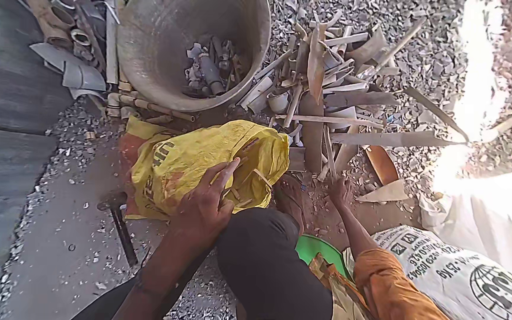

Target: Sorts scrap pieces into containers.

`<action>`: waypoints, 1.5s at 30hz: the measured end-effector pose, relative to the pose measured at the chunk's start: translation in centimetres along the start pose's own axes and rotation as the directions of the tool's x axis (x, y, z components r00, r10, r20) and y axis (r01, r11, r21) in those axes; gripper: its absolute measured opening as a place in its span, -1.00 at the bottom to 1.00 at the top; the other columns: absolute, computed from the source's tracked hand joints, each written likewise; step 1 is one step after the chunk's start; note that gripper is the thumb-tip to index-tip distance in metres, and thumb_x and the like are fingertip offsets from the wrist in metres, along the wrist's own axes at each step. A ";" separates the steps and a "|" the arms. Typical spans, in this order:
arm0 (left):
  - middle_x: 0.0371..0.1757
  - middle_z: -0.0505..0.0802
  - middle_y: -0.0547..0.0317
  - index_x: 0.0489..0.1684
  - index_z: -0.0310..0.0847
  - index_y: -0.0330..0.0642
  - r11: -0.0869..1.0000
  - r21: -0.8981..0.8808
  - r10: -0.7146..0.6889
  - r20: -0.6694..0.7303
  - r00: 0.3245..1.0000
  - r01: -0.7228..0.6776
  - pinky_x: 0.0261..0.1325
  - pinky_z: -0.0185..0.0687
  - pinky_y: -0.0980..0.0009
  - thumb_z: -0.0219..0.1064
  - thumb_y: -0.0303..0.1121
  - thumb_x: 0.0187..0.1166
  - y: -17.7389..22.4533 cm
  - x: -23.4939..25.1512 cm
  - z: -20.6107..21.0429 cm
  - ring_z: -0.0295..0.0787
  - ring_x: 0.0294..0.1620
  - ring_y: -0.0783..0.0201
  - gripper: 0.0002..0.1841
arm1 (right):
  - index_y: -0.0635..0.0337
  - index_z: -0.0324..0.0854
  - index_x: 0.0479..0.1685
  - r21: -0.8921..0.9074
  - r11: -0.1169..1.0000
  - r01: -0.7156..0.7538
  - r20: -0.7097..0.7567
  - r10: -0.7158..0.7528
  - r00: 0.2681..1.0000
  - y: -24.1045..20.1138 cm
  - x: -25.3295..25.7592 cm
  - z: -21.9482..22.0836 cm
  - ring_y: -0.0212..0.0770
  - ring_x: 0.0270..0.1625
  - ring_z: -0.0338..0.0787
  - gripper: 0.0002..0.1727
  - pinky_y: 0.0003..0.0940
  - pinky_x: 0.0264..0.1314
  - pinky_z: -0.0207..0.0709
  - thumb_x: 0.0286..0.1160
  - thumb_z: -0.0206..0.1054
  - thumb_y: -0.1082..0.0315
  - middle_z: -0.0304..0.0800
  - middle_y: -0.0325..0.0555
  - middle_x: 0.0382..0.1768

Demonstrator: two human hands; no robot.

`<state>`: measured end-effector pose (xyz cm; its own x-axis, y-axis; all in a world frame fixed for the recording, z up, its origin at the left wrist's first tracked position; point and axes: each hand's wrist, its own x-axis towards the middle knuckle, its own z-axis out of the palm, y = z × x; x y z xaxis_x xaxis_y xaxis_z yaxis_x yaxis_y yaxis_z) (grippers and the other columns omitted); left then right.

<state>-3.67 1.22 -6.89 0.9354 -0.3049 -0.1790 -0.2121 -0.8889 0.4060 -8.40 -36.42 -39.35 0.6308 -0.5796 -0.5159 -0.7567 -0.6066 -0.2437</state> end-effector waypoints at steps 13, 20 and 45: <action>0.70 0.50 0.05 0.85 0.19 0.16 0.988 0.085 -0.142 0.168 0.975 0.129 0.20 0.62 -0.28 0.31 -0.44 0.53 2.1 0.4 -1.2 0.76 0.24 -0.23 -0.23 | 0.26 0.24 0.71 -0.021 1.000 -0.012 0.259 0.017 0.966 1.8 -12.8 -6.7 0.32 0.31 0.75 -0.40 0.25 0.31 0.58 0.70 0.19 0.31 0.71 0.38 0.27; 0.73 0.47 0.05 0.88 0.11 0.19 0.979 0.058 -0.204 0.192 0.960 0.197 0.38 0.52 -0.29 0.30 -0.41 0.57 2.2 -0.3 -3.0 0.64 0.44 -0.23 -0.21 | 0.36 0.31 0.66 0.175 0.956 0.234 -0.224 -0.192 0.956 -0.9 -16.7 -10.8 0.47 -0.03 0.82 -0.49 0.38 0.10 0.58 0.80 0.11 0.34 0.80 0.46 -0.15; 0.69 0.49 -0.18 0.63 0.53 0.10 0.976 0.219 -0.033 0.107 0.994 0.009 -0.15 0.70 -0.35 0.40 -0.54 0.43 5.1 0.2 -1.1 0.84 -0.08 -0.40 -0.34 | 0.37 0.55 0.46 0.279 0.940 -0.195 -0.119 0.235 0.965 5.4 -5.3 -8.5 0.38 0.65 0.41 -0.44 0.17 0.64 0.34 0.58 0.36 0.19 0.29 0.51 0.63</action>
<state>-4.24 -3.03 -3.85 0.9060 -0.3106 -0.2874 -0.2609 -0.9448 0.1984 -14.43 -41.24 -30.98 0.4509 -0.7667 -0.4570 -0.8823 -0.3056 -0.3579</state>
